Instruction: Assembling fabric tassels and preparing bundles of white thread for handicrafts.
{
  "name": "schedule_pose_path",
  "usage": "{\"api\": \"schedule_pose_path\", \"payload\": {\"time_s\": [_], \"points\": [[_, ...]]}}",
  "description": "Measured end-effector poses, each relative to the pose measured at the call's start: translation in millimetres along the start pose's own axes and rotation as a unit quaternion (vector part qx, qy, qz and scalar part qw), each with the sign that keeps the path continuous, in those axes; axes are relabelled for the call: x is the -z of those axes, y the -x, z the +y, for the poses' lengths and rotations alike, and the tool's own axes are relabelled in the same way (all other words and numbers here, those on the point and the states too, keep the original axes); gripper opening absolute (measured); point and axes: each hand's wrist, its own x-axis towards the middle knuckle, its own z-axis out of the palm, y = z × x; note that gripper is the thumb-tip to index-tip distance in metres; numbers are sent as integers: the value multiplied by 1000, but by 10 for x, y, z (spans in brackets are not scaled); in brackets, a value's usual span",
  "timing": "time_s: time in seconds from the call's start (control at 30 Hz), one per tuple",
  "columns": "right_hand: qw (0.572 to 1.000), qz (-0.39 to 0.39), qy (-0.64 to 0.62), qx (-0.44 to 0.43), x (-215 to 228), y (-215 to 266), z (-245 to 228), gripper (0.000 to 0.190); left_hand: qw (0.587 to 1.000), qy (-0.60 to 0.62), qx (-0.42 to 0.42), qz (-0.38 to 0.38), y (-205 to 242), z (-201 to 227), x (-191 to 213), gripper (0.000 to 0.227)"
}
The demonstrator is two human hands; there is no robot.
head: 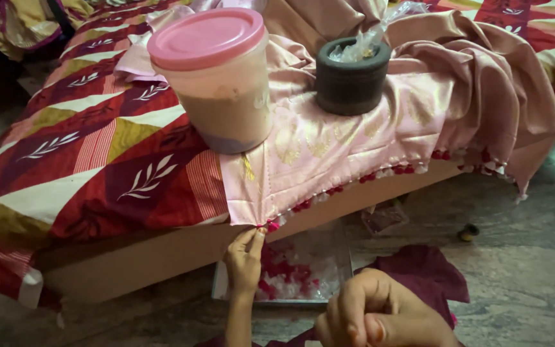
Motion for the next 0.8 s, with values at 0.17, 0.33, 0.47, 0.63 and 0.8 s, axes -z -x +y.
{"api": "schedule_pose_path", "payload": {"time_s": [0.17, 0.33, 0.47, 0.63, 0.8], "points": [[999, 45, -9, 29, -144, -71, -24, 19, 1000, -12, 4, -4, 17, 137, 31, 23], [994, 94, -16, 44, -196, -117, -48, 14, 999, -39, 10, -7, 16, 147, 39, 22], [994, 89, -11, 58, -152, -83, -4, 14, 999, -36, 9, -1, 5, 149, 35, 21], [995, 74, -20, 68, -216, -149, -19, 13, 1000, -6, -9, -1, 13, 145, 34, 21], [990, 105, -29, 84, -119, -41, -61, 13, 1000, -5, -19, -1, 8, 125, 27, 20]]}}
